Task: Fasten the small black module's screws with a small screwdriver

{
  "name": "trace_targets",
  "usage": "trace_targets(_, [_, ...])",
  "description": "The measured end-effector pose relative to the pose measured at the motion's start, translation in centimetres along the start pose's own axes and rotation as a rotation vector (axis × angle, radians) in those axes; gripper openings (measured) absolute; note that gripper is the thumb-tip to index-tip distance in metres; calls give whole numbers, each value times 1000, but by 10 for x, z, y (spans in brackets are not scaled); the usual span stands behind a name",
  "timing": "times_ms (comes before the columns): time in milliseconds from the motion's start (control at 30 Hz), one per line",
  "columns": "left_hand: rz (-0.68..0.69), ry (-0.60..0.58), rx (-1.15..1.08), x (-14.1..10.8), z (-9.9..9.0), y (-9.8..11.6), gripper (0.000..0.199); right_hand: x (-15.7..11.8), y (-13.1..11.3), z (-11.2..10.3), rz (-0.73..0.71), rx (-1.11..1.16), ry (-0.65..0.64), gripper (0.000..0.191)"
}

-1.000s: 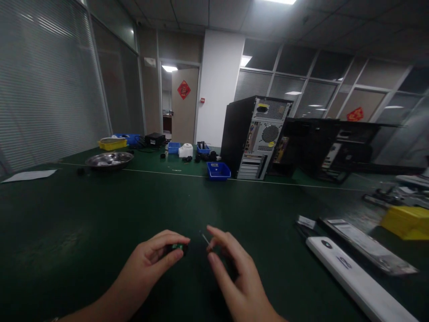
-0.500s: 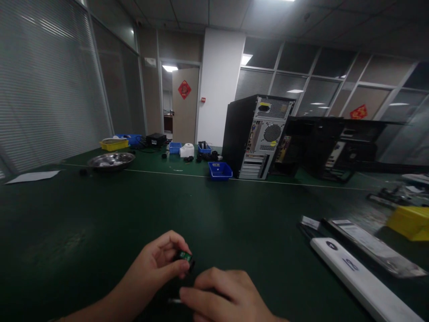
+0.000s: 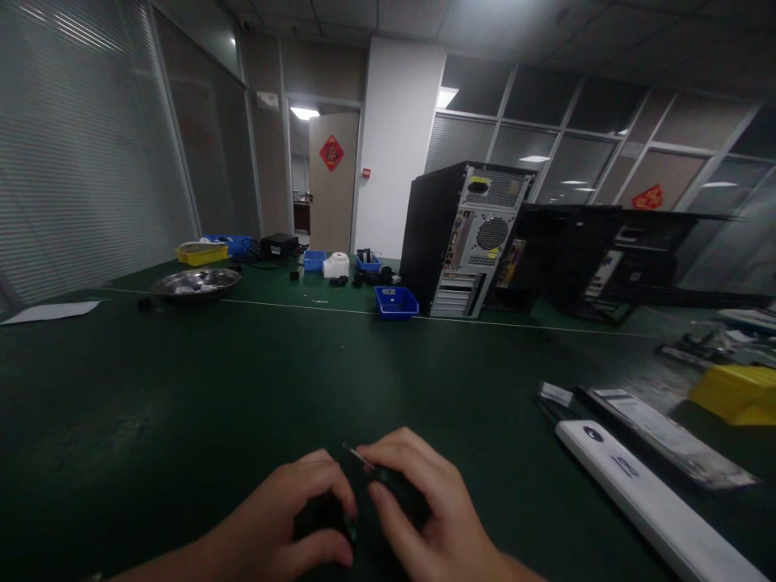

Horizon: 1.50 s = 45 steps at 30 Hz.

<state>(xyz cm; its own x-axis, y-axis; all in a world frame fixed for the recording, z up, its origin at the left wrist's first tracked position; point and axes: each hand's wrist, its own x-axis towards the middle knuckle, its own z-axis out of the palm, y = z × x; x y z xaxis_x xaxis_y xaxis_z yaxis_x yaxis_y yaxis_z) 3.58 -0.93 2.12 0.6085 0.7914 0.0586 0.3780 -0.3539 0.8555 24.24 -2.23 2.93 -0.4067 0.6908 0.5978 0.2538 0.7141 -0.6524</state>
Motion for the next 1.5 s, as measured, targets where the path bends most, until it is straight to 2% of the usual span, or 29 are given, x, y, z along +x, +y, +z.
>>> trace_targets(133, [122, -20, 49, -1, 1, 0, 15, 2, 0, 0, 24, 24, 7, 29])
trace_targets(233, [161, 8, 55, -2, 2, -1, 24, 2, 1, 1, 24, 36, 6, 31])
trace_targets(333, [133, 50, 55, -5, 3, 2, 36, -2, 2, 2, 54, 13, 70, 36])
trace_targets(433, [90, 46, 104, -8, 2, 9, 35, -7, 4, 3, 74, -20, 162, 46])
trace_targets(533, [97, 55, 166, -10, 2, 12, 36, -8, 8, 3, 97, -47, 160, 46])
trace_targets(633, [105, 90, 232, -9, 4, 6, 43, -3, 13, 2, 311, -152, 41, 30])
trace_targets(733, [115, 62, 273, -5, 4, -4, 44, 2, 15, 1, 475, -224, -122, 17])
trace_targets(867, [88, 18, 274, -4, 3, 0, 32, 3, 11, -2, 505, -308, -286, 20])
trace_targets(1000, [1, 77, 260, -4, 4, 8, 29, 5, 0, -4, 524, -392, -402, 24])
trace_targets(1167, [49, 204, 188, 1, 5, -7, 40, 11, -7, -2, 554, -475, -504, 26])
trace_targets(1267, [99, 197, 84, 3, 4, -17, 48, 11, -6, 1, 556, -488, -504, 24])
trace_targets(1367, [109, 177, -32, 4, 4, -20, 47, 9, -2, 2, 551, -478, -479, 24])
trace_targets(1433, [63, 167, -129, 4, 4, -19, 42, 7, 0, 3, 546, -386, -385, 20])
trace_targets(1500, [-4, 140, -223, 4, 2, -14, 37, 5, 2, 4, 522, -221, -221, 14])
